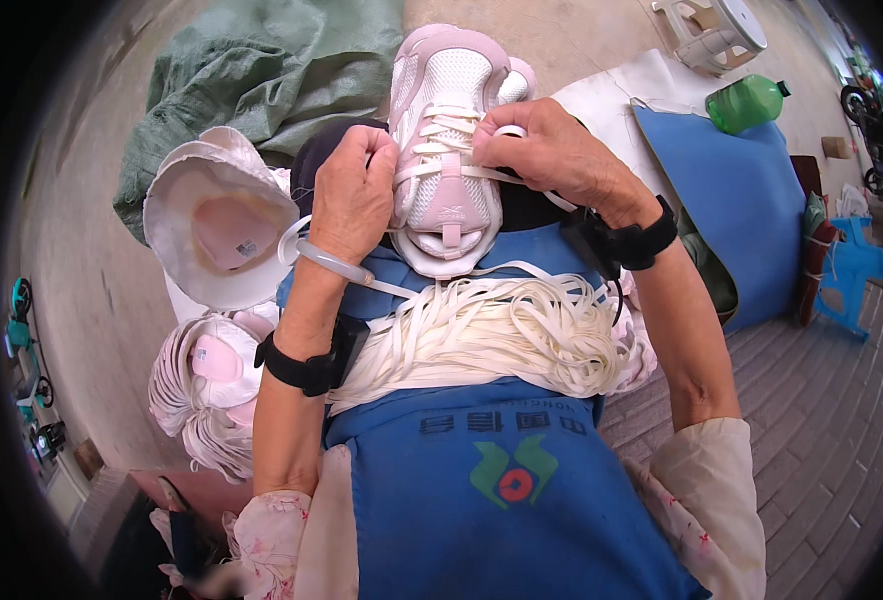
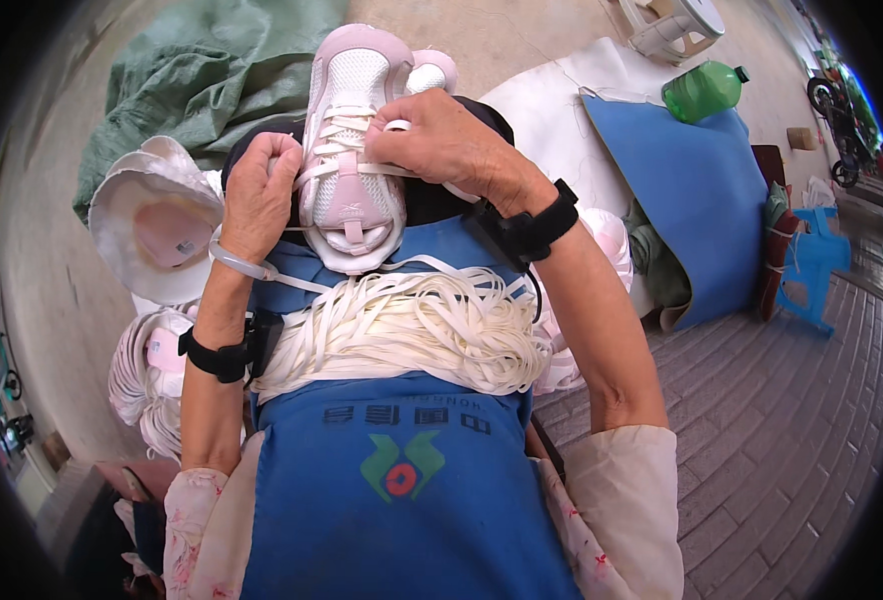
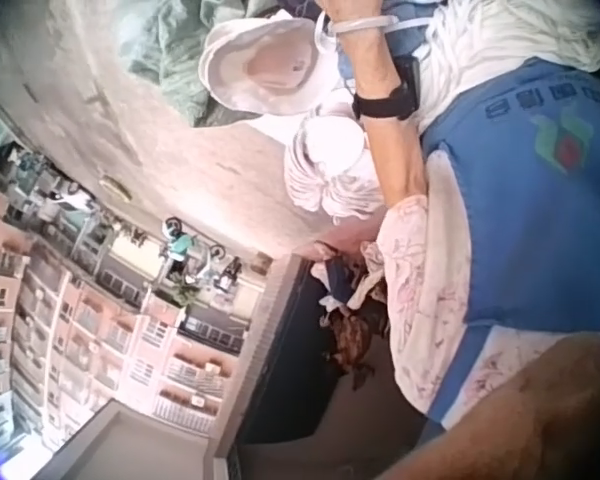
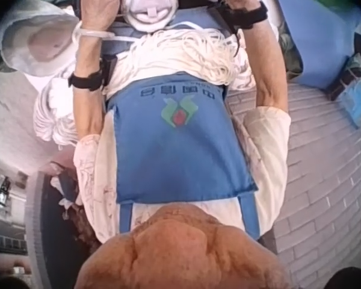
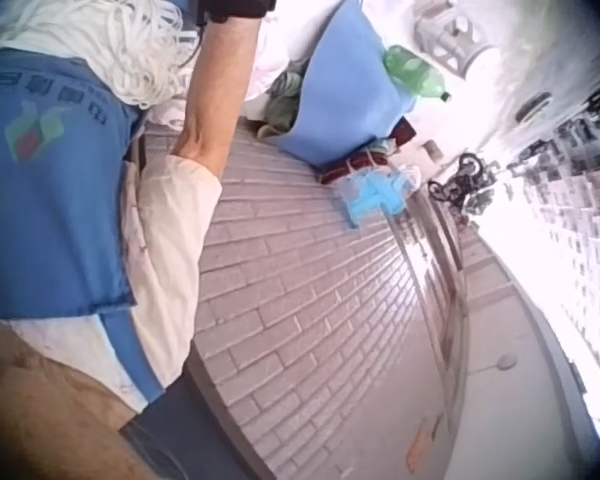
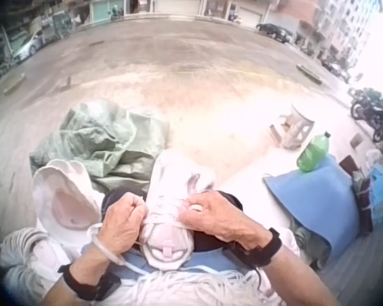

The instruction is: The recorder is threading and lacing white shoelaces into a pair of pink and white sneakers.

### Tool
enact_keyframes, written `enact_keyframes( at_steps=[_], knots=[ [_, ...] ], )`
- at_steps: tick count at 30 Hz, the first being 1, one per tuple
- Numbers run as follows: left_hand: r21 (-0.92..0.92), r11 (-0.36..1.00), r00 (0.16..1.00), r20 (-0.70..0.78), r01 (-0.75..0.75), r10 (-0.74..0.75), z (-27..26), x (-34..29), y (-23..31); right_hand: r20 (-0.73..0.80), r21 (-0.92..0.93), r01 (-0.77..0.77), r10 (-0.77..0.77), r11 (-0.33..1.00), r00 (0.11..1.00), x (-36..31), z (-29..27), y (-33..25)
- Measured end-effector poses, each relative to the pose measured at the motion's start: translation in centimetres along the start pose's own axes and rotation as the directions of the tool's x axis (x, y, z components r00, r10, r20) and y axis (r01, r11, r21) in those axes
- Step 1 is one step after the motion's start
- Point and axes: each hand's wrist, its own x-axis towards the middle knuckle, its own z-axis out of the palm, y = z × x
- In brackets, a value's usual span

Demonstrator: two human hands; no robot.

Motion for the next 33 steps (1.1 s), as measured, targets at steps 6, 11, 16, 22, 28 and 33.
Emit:
enact_keyframes(
  at_steps=[6,11,16,22,28,33],
  knots=[
    [-0.088,0.990,0.989,0.109,0.114,-0.104,0.3,-0.4,1.6,-0.101,-0.393,0.370,-0.439,0.842,0.893,0.5,0.8,2.0],
    [-0.031,0.999,0.996,0.082,0.038,-0.035,0.9,-0.1,0.8,-0.142,-0.812,0.295,-0.662,0.503,0.736,-0.5,2.4,1.3],
    [-0.041,0.997,0.998,0.021,0.066,-0.065,0.9,-0.4,1.5,-0.224,-0.684,0.316,-0.601,0.658,0.767,-1.2,2.4,2.9],
    [0.043,0.999,1.000,0.009,0.027,-0.027,1.3,-0.1,1.6,-0.247,-0.628,0.389,-0.648,0.673,0.721,-0.8,2.1,3.3],
    [0.042,0.999,1.000,-0.001,-0.003,0.003,1.9,0.2,1.1,-0.254,-0.694,0.355,-0.674,0.626,0.694,-0.6,3.0,2.0],
    [0.042,0.999,0.999,-0.011,-0.031,0.032,1.9,0.0,0.8,-0.155,-0.832,0.261,-0.657,0.489,0.737,0.2,4.1,0.9]
  ],
)
